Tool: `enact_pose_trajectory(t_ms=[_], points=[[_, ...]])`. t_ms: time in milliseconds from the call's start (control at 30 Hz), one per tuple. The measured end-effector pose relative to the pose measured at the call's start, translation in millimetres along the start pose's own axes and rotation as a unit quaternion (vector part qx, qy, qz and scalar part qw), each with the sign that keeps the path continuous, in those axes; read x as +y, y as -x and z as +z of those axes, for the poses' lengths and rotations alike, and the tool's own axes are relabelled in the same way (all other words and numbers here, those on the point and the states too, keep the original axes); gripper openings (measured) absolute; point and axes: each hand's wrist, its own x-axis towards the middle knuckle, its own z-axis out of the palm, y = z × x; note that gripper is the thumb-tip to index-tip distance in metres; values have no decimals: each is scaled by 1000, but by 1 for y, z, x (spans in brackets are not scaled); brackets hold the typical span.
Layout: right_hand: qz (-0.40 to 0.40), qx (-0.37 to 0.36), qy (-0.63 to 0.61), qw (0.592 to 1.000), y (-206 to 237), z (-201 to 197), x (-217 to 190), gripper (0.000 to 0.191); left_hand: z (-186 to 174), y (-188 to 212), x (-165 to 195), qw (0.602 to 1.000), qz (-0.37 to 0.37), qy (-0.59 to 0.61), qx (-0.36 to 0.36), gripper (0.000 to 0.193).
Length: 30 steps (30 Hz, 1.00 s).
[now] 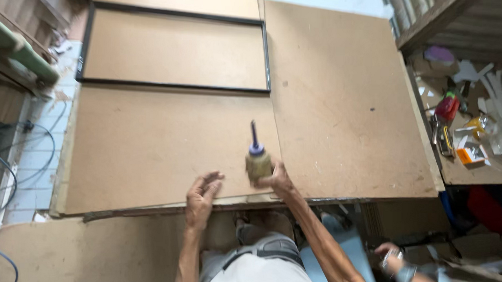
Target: The person applies glue from a bottle along the inner edges of multiple black rectangular frames placed on a workbench. They handle each frame one at a time, apply glue along the perimeter, and set the frames aside on the bench.
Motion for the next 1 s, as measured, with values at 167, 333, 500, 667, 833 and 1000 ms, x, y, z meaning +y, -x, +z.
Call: enact_pose_trajectory(t_ms=[167, 333, 500, 667, 833, 1000], points=[[209, -176, -67, 960, 33, 81, -3, 68, -32, 30, 32, 988, 22, -12, -152, 40], [174, -292, -167, 926, 60, 120, 14, 61, -59, 63, 55, 952, -51, 160, -255, 46], [153, -267, -259, 916, 94, 126, 29, 65, -45, 70, 58, 918, -39, 178, -352, 55], [85, -192, -238, 948, 136, 123, 50, 61, -24, 67, 42, 915, -5, 124, -383, 57], [14, -49, -44, 998, 154, 97, 89, 83, 9, 63, 10, 882, -18, 169, -439, 58], [21, 19, 80, 996, 172, 84, 110, 91, 36, 63, -6, 880, -53, 144, -450, 57]])
